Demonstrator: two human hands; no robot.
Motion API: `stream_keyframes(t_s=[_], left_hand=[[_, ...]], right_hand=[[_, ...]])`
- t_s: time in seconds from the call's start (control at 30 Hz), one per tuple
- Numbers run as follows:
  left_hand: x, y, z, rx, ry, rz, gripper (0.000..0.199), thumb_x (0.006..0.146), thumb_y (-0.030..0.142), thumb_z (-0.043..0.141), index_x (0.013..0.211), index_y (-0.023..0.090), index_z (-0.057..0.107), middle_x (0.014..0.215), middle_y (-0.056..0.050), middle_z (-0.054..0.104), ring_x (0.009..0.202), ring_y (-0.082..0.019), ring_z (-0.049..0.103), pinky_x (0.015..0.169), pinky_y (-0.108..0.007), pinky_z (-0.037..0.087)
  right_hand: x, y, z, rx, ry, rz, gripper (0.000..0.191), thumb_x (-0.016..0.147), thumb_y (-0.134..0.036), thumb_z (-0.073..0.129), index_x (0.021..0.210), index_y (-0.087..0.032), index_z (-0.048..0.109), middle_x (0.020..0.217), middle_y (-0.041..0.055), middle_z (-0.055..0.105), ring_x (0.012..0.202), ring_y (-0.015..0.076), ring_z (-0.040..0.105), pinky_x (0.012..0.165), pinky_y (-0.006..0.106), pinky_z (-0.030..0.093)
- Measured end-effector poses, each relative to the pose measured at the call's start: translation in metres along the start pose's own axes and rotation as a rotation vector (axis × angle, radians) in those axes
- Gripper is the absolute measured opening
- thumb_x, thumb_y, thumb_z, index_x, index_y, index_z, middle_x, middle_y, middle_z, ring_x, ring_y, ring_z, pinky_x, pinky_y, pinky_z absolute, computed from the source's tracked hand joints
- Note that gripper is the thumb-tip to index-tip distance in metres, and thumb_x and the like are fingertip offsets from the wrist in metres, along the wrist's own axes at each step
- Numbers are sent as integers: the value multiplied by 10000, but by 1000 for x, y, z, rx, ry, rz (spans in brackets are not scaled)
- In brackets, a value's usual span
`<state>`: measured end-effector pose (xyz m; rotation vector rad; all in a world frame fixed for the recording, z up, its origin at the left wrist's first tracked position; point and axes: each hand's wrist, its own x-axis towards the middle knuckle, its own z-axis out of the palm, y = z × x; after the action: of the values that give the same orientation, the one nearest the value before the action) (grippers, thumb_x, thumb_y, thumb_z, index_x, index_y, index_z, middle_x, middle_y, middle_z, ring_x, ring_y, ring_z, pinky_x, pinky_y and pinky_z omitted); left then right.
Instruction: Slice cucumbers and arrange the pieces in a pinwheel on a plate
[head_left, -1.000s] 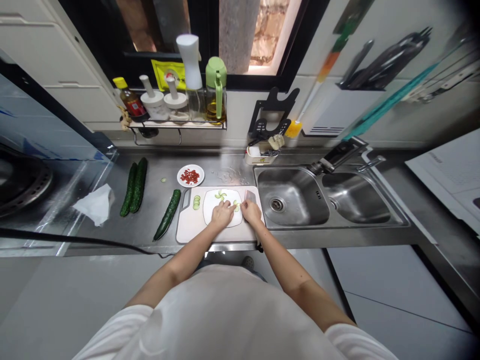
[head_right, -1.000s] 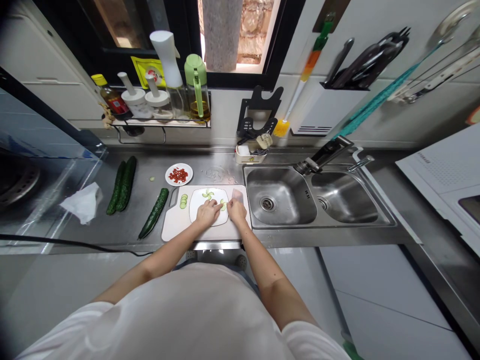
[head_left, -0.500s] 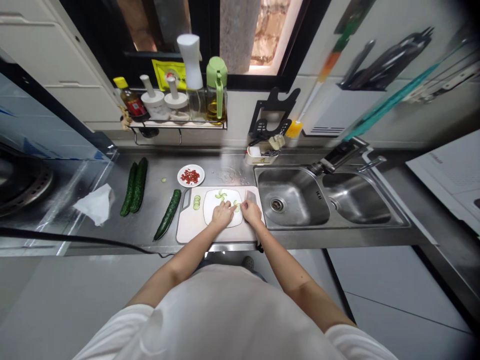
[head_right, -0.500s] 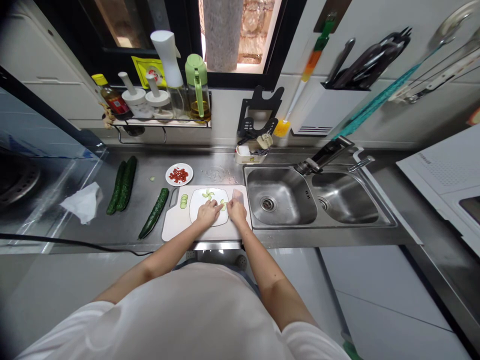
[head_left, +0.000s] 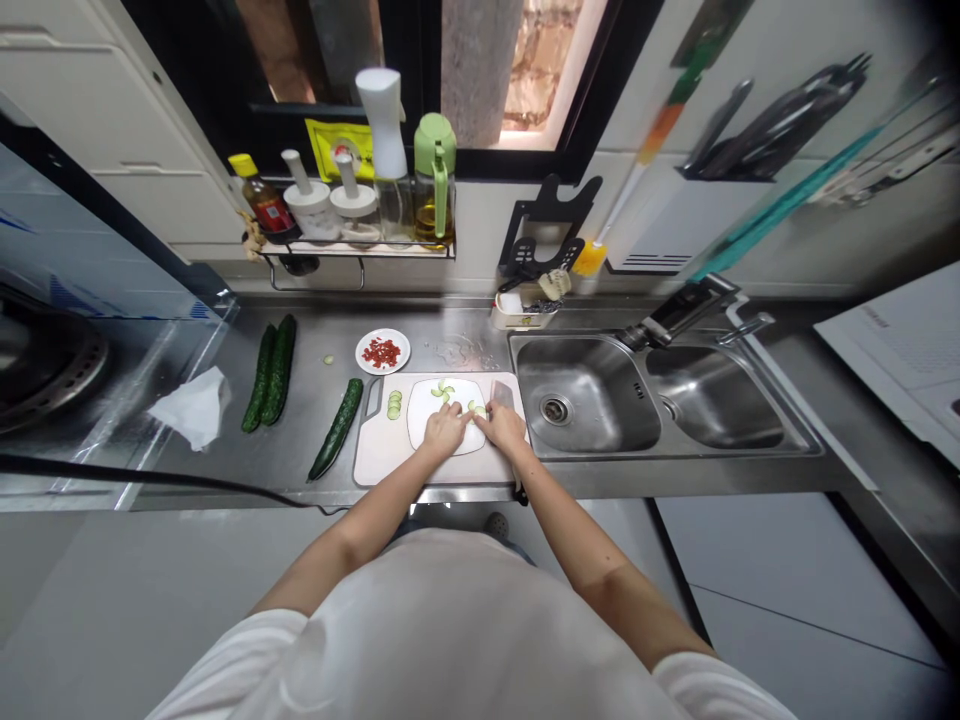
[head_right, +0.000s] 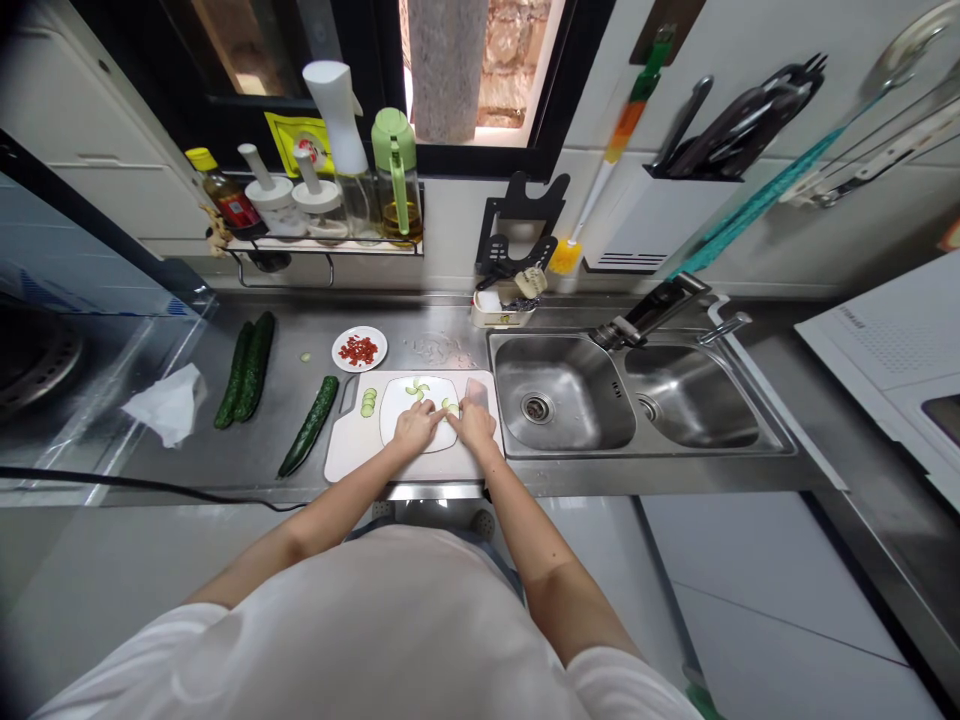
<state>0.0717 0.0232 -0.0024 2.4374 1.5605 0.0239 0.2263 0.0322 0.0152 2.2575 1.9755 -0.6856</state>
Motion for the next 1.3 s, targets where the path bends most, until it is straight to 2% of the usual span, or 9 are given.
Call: stream_keyframes(t_s=[0.43, 0.63, 0.87, 1.13, 1.3], left_hand=[[-1, 0, -3, -12, -6, -9, 399, 968, 244, 335, 1301, 322, 541, 1127, -88, 516, 1034, -215, 488, 796, -305, 455], [-1, 1, -4, 6, -21, -7, 412, 966, 236, 327, 1314, 320, 531, 1138, -91, 518, 1020, -219, 492, 780, -310, 462], [-1, 1, -4, -12, -16, -10, 409, 971, 246, 325, 1318, 319, 529, 1136, -95, 517, 1026, -215, 496, 795, -309, 461], [0, 1, -3, -9, -22, -9, 422, 962, 207, 328, 1317, 319, 527, 1135, -99, 509, 1015, -214, 507, 786, -307, 457], [0, 2, -3, 13, -25, -4, 421, 961, 208, 326, 1321, 305, 522, 1141, -102, 510, 1006, -216, 506, 766, -306, 458]], right_hand=[[-1, -7, -17, -71, -74, -40, 481, 862, -564, 534, 1175, -200, 574, 1092, 128, 655, 1041, 260, 607, 837, 333, 433], [-2, -4, -13, -20, -67, -15, 466, 897, -564, 462, 1185, -216, 575, 1101, 123, 655, 1054, 253, 604, 828, 325, 434], [-2, -4, -8, -1, -33, 3, 416, 885, -526, 504, 1150, -219, 598, 1067, 116, 669, 1007, 248, 621, 812, 325, 438], [2, -5, -12, 31, 3, 35, 331, 930, -361, 408, 1106, -213, 646, 1049, 109, 678, 970, 226, 630, 776, 296, 443], [4, -6, -8, 39, 21, 31, 340, 931, -346, 397, 1116, -209, 646, 1046, 114, 678, 974, 231, 629, 782, 300, 442]])
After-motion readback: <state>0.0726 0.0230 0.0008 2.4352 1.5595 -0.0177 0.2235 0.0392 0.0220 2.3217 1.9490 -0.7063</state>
